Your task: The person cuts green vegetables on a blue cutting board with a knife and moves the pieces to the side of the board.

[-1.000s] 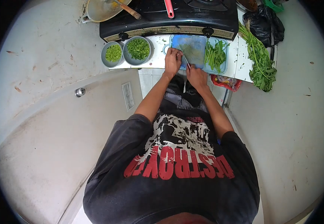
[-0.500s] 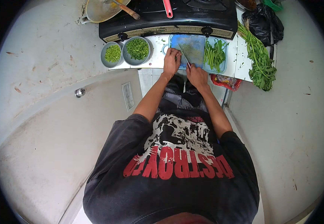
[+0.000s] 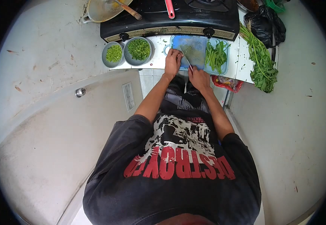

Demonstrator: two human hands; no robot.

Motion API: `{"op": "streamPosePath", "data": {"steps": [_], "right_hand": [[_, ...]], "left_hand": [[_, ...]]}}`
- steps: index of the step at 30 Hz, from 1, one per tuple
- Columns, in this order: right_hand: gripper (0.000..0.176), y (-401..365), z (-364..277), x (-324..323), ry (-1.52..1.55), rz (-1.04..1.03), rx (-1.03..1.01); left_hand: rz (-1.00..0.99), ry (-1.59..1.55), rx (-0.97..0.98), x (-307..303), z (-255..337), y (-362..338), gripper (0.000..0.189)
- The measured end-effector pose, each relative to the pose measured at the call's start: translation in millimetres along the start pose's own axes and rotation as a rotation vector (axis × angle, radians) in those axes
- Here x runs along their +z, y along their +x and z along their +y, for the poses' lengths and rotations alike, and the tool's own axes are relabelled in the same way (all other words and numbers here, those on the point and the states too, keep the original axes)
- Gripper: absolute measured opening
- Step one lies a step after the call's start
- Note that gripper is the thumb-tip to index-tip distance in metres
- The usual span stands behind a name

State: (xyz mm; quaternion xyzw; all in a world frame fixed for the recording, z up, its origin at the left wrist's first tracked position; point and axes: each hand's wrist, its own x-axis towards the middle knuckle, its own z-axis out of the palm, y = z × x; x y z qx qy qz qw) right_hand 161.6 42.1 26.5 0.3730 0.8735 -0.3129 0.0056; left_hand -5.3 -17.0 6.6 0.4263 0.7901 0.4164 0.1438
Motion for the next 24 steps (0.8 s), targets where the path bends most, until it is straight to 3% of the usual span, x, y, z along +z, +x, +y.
{"op": "streamPosePath", "data": {"steps": [24], "right_hand": [[0.034, 3.9, 19.7, -10.7, 0.003, 0.054, -0.084]], "left_hand": [[-0.021, -0.044, -0.035, -2.7, 4.5, 1.3, 0.01]]}}
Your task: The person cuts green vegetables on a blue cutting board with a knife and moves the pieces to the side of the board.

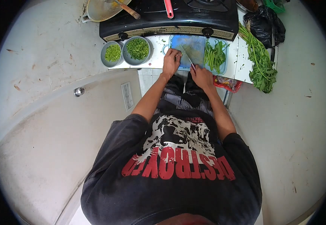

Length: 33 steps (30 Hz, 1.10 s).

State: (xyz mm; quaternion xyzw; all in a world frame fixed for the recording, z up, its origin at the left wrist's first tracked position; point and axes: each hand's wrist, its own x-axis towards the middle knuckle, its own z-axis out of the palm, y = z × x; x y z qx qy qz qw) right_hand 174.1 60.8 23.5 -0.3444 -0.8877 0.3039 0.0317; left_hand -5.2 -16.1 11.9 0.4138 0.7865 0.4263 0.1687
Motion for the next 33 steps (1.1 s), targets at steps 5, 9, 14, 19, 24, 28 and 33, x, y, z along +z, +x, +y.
{"op": "streamPosePath", "data": {"steps": [5, 9, 14, 19, 24, 28, 33], "right_hand": [[0.033, -9.2, -2.9, -0.6, -0.013, 0.017, 0.02], [0.031, -17.3, -8.5, -3.2, -0.044, 0.033, 0.056], [0.029, -14.9, -7.5, 0.4, -0.035, 0.03, 0.108], [0.026, -7.4, -7.3, -5.1, -0.009, 0.052, 0.095], [0.023, -6.1, -6.7, -14.5, 0.0, 0.125, 0.079], [0.021, -8.3, 1.6, -17.8, -0.014, 0.212, 0.034], [0.019, -11.8, 2.7, -31.1, -0.016, 0.218, 0.055]], "left_hand": [[0.007, -0.003, -0.031, 1.3, 1.0, -1.3, 0.01], [-0.005, 0.052, -0.033, -0.2, -0.3, -2.3, 0.01], [-0.012, 0.026, -0.038, -0.1, -4.1, -2.3, 0.009], [-0.002, -0.041, -0.05, -5.0, 4.4, -0.6, 0.009], [0.076, 0.069, 0.108, -13.8, 18.7, 1.3, 0.016], [-0.235, 0.1, 0.157, -25.5, 48.5, 3.4, 0.034], [-0.444, 0.138, 0.11, -21.1, 43.4, 14.7, 0.049]]}}
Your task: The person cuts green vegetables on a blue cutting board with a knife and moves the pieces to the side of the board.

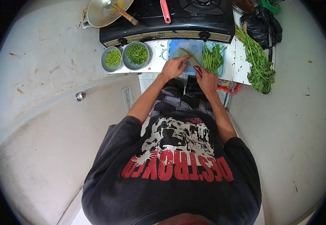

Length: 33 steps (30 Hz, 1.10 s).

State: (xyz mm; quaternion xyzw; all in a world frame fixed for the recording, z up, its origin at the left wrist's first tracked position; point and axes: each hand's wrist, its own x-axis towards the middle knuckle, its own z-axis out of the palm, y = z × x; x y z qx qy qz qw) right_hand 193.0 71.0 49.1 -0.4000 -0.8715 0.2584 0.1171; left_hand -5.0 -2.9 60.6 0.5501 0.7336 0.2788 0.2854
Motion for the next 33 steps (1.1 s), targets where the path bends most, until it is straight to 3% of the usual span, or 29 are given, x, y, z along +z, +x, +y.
{"op": "streamPosePath", "data": {"steps": [8, 11, 14, 17, 27, 33], "right_hand": [[0.022, -1.7, 2.8, -6.5, 0.144, -0.091, 0.129], [0.03, -2.6, 15.3, 8.2, 0.375, -0.179, 0.162], [0.038, -1.9, 12.6, 9.4, 0.837, -0.368, 0.401], [0.04, -0.7, 10.4, 14.8, 1.132, -0.408, 0.554], [0.038, 1.2, 1.7, 10.0, 1.221, -0.454, 0.61], [0.042, -1.1, 7.4, 14.1, 1.158, -0.485, 0.605]], "left_hand": [[-0.076, -0.027, -0.193, -15.0, -6.8, 22.5, 0.061], [0.031, -0.151, -0.171, -14.3, 1.5, 18.5, 0.061], [0.095, -0.193, -0.14, -3.3, 2.8, 4.9, 0.062], [0.048, -0.208, -0.116, 6.7, 7.8, -11.4, 0.062], [0.047, -0.161, -0.162, 12.5, 0.2, -9.3, 0.061], [0.138, -0.245, -0.253, 6.5, -2.5, -6.7, 0.043]]}}
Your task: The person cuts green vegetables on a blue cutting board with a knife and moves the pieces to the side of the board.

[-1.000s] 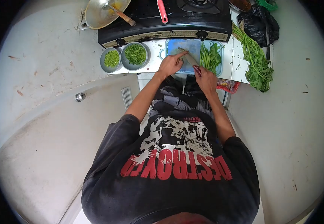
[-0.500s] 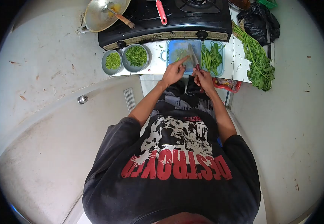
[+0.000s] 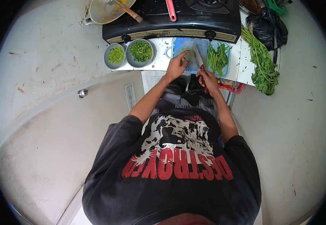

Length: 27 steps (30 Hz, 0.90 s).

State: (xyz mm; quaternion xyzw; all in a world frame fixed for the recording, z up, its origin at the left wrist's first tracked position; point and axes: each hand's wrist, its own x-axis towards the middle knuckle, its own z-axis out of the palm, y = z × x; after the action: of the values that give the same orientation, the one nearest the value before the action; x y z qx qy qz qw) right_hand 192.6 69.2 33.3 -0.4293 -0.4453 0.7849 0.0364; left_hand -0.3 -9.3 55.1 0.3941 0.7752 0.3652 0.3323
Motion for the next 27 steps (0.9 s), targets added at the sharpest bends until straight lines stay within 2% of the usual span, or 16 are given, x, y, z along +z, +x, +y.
{"op": "streamPosePath", "data": {"steps": [3, 5, 7, 11, 14, 19, 27], "right_hand": [[0.044, -2.1, -1.1, -1.7, -0.048, 0.014, -0.021], [0.046, -3.1, -1.0, -3.1, -0.109, 0.028, -0.029], [0.046, -6.2, -1.4, 0.6, -0.361, 0.117, -0.207], [0.041, -1.7, 13.4, 0.7, -1.008, 0.289, -0.535], [0.036, -5.2, 7.0, 5.6, -1.078, 0.223, -0.491], [0.035, -4.8, 3.0, 19.0, -1.141, 0.226, -0.504], [0.035, 4.4, 8.4, 26.4, -1.174, 0.253, -0.515]], "left_hand": [[0.215, 0.086, 0.15, 4.2, -16.6, -3.8, 0.025], [0.276, 0.07, 0.123, 5.9, -29.7, -8.3, 0.019], [0.363, 0.126, 0.142, 5.6, -30.9, -12.0, 0.018], [0.336, 0.191, 0.174, 3.9, -25.2, -11.3, 0.019], [0.293, 0.14, 0.154, 8.3, -27.4, -2.8, 0.018], [0.282, 0.091, 0.074, 16.2, -32.0, 4.3, 0.012], [0.332, 0.134, 0.153, 18.9, -32.4, 5.2, 0.008]]}}
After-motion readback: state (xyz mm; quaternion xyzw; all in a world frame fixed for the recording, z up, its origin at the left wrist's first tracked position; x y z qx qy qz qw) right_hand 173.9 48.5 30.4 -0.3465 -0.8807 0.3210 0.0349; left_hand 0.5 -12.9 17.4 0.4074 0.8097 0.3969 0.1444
